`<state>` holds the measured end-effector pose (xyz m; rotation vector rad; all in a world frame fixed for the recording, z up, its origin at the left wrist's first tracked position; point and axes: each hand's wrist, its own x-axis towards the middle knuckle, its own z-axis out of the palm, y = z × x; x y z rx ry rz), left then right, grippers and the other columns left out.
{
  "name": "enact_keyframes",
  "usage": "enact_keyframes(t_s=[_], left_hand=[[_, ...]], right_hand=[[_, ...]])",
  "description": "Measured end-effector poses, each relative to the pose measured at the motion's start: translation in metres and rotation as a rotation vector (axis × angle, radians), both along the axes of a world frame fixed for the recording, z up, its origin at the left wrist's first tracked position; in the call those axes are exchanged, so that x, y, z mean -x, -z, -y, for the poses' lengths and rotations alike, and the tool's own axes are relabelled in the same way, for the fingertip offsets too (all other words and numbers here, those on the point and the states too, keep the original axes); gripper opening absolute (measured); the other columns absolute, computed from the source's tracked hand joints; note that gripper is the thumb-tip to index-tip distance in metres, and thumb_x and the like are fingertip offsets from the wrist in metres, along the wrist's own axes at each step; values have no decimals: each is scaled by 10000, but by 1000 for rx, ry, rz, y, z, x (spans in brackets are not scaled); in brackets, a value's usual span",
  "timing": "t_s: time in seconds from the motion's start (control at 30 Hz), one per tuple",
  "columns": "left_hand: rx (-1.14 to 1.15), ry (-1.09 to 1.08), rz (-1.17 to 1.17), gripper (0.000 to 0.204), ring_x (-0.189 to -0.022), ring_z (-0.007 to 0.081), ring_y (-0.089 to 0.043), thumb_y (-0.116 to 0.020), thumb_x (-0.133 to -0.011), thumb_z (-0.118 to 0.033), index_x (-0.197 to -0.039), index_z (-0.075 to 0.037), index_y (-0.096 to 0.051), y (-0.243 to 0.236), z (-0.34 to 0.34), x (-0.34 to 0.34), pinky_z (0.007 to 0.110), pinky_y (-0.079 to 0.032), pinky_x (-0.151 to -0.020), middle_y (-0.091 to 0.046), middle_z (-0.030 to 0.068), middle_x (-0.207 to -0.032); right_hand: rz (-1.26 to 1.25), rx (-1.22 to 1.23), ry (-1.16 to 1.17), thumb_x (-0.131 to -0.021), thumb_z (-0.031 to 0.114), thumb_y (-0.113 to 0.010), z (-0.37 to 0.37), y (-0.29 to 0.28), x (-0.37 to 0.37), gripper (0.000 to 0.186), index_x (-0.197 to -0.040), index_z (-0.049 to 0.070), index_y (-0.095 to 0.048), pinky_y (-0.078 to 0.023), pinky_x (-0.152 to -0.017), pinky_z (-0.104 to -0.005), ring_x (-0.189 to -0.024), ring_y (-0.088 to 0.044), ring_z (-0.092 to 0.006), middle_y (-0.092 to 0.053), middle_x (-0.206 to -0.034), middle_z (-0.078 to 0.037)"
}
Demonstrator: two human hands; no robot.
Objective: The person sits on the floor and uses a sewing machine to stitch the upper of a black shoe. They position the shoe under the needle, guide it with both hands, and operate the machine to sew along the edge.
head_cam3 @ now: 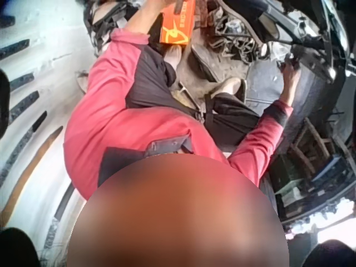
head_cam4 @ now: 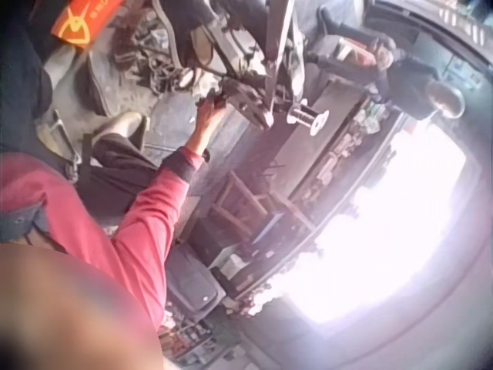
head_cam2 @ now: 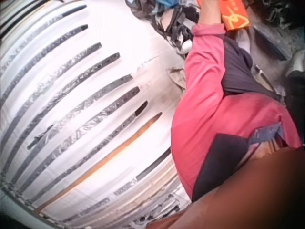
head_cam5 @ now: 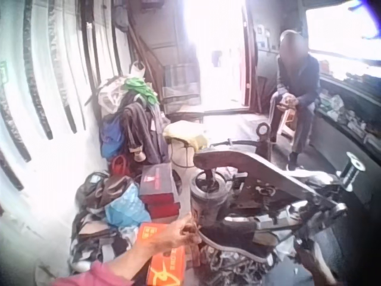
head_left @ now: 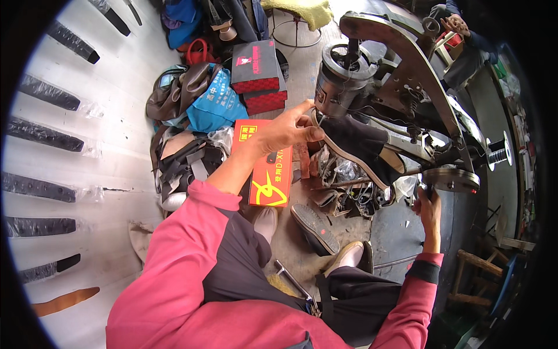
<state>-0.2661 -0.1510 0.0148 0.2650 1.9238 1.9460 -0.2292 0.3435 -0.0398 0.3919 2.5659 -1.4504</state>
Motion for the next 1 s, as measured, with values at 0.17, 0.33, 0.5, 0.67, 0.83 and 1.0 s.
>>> enact_keyframes(t_s=[0.17,0.33,0.5,0.67,0.83,1.0], left_hand=[[-90,23,-56,970,-856,94,-544,-837,-785,-601,-1494,-93,-411,-3,-12,2,252,-462,-730,-643,30,-1083],[-182,65,99,905,-562,25,-317,-783,-816,-644,-1428,-66,-453,-10,-1,-1,187,-253,-497,-598,-10,-1070],[63,-142,-160,1023,-1095,144,-593,-830,-755,-663,-1457,-28,-442,-4,-31,3,310,-481,-947,-647,73,-1233],[47,-208,-184,825,-1049,130,-613,-870,-814,-480,-1362,-2,-481,-3,-36,-8,299,-493,-941,-665,67,-1130],[-14,-276,-185,697,-1089,125,-608,-827,-868,-314,-1370,-7,-453,2,-44,-15,297,-483,-976,-675,91,-1190],[-90,-313,-176,692,-1055,118,-605,-813,-871,-246,-1385,-12,-412,5,-47,-18,289,-492,-938,-674,66,-1139]], right_hand=[[37,12,10,-966,358,-659,34,-21,-1,349,-973,14,-599,-436,-465,-270,-515,-610,-135,-625,-668,-56],[51,16,-26,-967,354,-660,35,-27,-1,349,-987,10,-600,-443,-471,-273,-535,-627,-137,-631,-669,-49],[62,-7,42,-970,319,-667,45,-34,-3,323,-1038,8,-615,-466,-514,-276,-561,-620,-135,-632,-691,-54],[-156,69,5,-976,280,-699,61,-62,-11,278,-990,11,-630,-453,-544,-253,-599,-577,-102,-600,-722,-13],[-476,15,162,-1002,222,-651,-11,-96,3,178,-939,57,-632,-404,-554,-224,-603,-521,-64,-554,-696,34],[-312,53,370,-1010,197,-627,-77,-43,12,127,-948,86,-622,-359,-449,-244,-505,-490,-74,-520,-644,26]])
